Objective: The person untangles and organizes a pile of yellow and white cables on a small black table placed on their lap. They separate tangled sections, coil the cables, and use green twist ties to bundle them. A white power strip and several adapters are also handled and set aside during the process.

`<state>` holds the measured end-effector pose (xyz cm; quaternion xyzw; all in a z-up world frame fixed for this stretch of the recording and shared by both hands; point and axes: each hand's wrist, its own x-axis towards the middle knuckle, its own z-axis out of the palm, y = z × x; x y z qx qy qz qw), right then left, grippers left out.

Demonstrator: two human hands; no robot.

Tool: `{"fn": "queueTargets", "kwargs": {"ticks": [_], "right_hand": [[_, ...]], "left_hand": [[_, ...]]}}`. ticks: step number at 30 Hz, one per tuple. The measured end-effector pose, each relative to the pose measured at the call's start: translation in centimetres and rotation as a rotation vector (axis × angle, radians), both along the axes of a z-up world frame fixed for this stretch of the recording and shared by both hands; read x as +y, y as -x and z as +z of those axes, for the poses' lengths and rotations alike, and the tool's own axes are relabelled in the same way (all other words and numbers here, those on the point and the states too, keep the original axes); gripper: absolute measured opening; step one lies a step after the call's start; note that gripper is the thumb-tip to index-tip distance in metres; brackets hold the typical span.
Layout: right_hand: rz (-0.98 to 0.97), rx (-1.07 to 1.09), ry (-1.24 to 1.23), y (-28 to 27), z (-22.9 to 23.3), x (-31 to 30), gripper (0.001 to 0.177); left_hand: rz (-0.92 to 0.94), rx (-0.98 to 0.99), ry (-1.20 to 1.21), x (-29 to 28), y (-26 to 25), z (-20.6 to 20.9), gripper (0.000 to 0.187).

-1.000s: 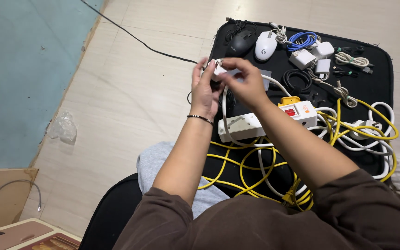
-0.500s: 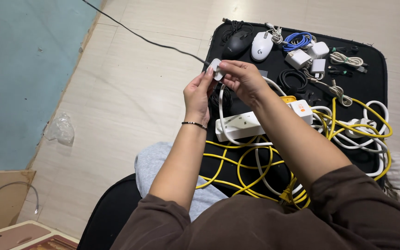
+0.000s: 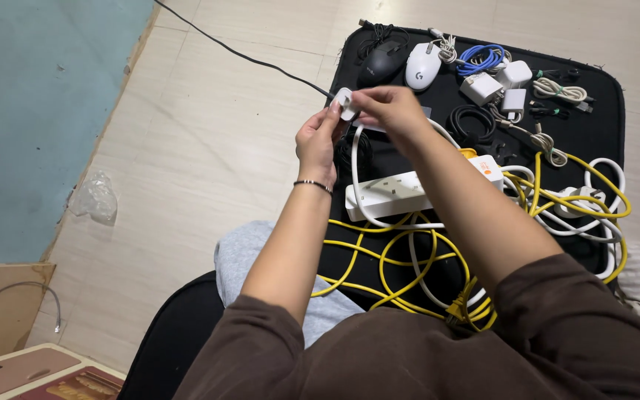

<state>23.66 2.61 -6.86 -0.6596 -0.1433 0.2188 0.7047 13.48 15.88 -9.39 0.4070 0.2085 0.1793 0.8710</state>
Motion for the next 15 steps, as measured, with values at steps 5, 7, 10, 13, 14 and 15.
{"fn": "queueTargets", "kwargs": {"ticks": [5,7,10,13,14,15], "right_hand": [[-0.186,-0.733,0.596,-0.3,0.3,-4.5,0.042],[-0.061,-0.890,0.765,0.5,0.5,-6.2,0.046],[-0.006,-0.753,0.775,2.1,0.7,-7.8,0.040],[-0.030,-0.749,0.700,3.5,1.1,-9.0,0.045],[-0.035,-0.749,0.703,3.7,1.1,-9.4,0.044],[-0.040,-0.750,0.704,3.9,1.2,-9.6,0.044]], "left_hand": [[0.139,0.169,-0.145,2.6,-5.7,-4.7,0.039],[0.126,0.270,-0.210,3.4,-8.0,-7.0,0.042],[0.094,0.506,-0.385,3.9,-10.6,-8.9,0.047],[0.050,0.777,-0.706,3.8,-11.3,-9.1,0.050],[0.013,0.798,-0.766,4.1,-11.7,-8.7,0.050],[-0.022,0.818,-0.827,4.5,-11.7,-8.2,0.050]]}}
